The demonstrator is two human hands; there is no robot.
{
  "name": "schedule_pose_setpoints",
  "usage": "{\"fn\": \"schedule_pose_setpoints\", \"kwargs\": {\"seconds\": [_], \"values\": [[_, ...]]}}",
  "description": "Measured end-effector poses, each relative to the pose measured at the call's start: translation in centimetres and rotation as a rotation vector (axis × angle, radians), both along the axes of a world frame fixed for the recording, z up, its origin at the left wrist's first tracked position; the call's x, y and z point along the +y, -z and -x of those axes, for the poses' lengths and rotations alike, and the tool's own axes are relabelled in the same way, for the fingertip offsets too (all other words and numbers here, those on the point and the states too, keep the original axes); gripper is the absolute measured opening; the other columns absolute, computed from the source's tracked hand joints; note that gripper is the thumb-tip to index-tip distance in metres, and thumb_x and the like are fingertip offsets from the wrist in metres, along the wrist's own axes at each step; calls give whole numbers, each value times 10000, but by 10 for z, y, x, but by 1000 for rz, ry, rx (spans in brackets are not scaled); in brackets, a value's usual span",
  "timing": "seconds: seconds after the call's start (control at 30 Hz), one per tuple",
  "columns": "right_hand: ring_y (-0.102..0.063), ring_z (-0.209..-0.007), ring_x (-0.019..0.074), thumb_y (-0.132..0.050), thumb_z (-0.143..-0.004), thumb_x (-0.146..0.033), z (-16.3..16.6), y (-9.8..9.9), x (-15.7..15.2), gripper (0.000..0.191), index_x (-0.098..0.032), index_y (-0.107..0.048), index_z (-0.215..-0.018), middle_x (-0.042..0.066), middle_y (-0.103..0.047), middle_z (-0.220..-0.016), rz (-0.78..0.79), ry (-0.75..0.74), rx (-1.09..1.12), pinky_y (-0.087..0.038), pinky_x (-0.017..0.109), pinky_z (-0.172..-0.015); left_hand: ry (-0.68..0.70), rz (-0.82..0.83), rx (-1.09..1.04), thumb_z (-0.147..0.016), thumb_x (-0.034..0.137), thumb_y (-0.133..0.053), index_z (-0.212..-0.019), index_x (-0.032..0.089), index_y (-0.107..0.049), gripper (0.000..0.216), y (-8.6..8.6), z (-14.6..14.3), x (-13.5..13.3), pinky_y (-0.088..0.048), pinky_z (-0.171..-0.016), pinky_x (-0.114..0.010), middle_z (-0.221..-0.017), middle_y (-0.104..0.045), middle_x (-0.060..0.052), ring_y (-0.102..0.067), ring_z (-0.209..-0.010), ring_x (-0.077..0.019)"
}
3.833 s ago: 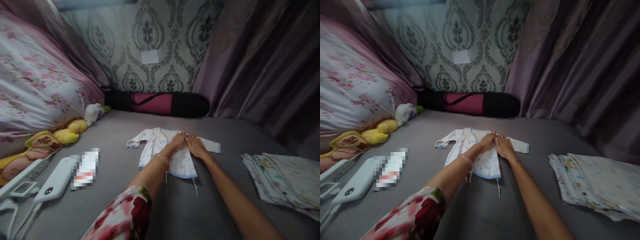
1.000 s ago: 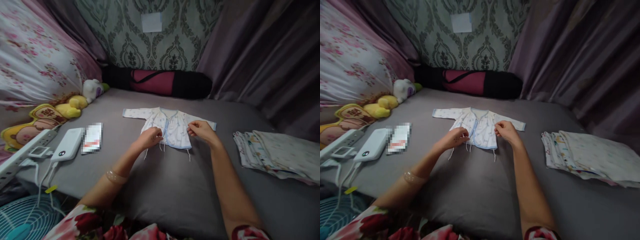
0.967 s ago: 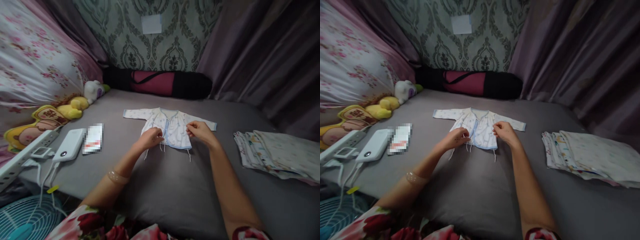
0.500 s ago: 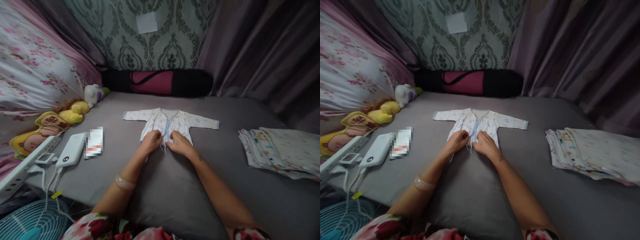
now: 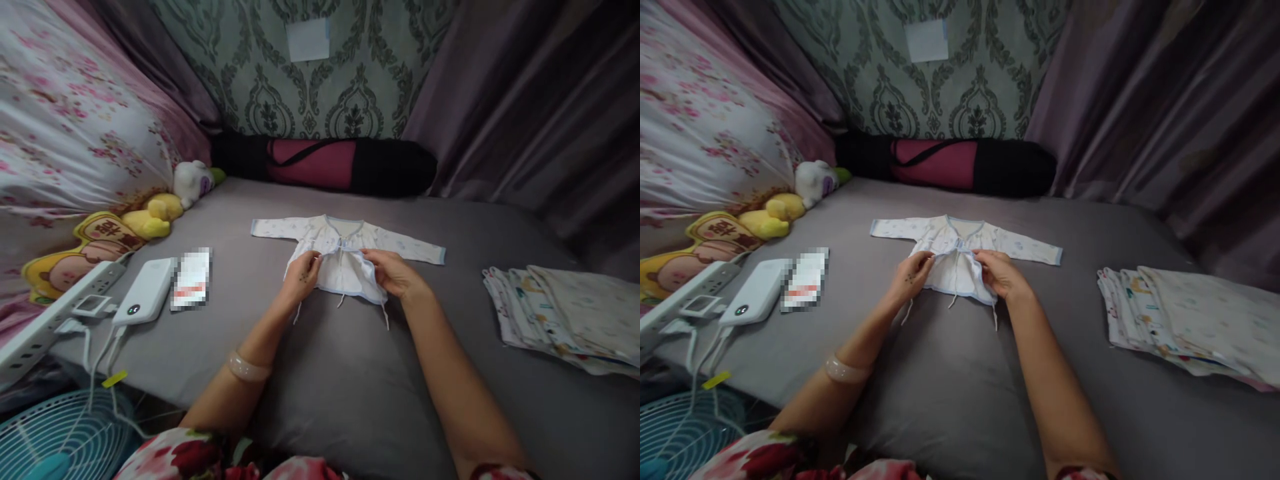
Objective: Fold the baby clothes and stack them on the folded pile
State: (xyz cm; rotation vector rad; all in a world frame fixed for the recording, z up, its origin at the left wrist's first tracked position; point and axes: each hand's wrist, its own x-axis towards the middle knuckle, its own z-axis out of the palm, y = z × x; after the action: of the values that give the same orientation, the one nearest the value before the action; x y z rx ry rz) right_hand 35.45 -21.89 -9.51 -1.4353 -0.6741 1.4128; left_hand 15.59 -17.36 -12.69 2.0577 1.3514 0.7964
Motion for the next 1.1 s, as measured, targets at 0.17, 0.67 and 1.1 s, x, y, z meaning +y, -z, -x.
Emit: {"fn": "schedule_pose_setpoints", "kwargs": {"seconds": [0.17, 0.67, 1.1], "values": [[-566, -558, 103, -583, -663, -80, 6, -7, 2, 162, -137, -673, -785, 8, -650, -633, -13, 34, 256, -473, 194, -562, 117, -52, -4, -909, 280, -451, -927, 170, -655, 233, 3, -14, -3, -436, -740, -266, -867, -677, -54, -598, -795, -167], [-622, -912, 170, -493, -812, -212, 48, 37, 6, 272, -170, -687, -998, 52, -701, -988, -328, -257, -741, -462, 270, -830, 687, -127, 413, -903, 250, -474, -906, 158, -610, 163, -28, 2, -49, -444, -861, -313, -989, -632, -95, -584, -961, -216], [-543, -454, 67, -557, -835, -176, -41, -2, -54, 176, -132, -598, -669, 32, -649, -634, 139, -39, -637, -396, 147, -399, 99, 122, 202, -757, 436, -578, -994, 184, -585, 346, -4, 95, 0, -454, -708, -280, -845, -652, -35, -599, -774, -180]]}}
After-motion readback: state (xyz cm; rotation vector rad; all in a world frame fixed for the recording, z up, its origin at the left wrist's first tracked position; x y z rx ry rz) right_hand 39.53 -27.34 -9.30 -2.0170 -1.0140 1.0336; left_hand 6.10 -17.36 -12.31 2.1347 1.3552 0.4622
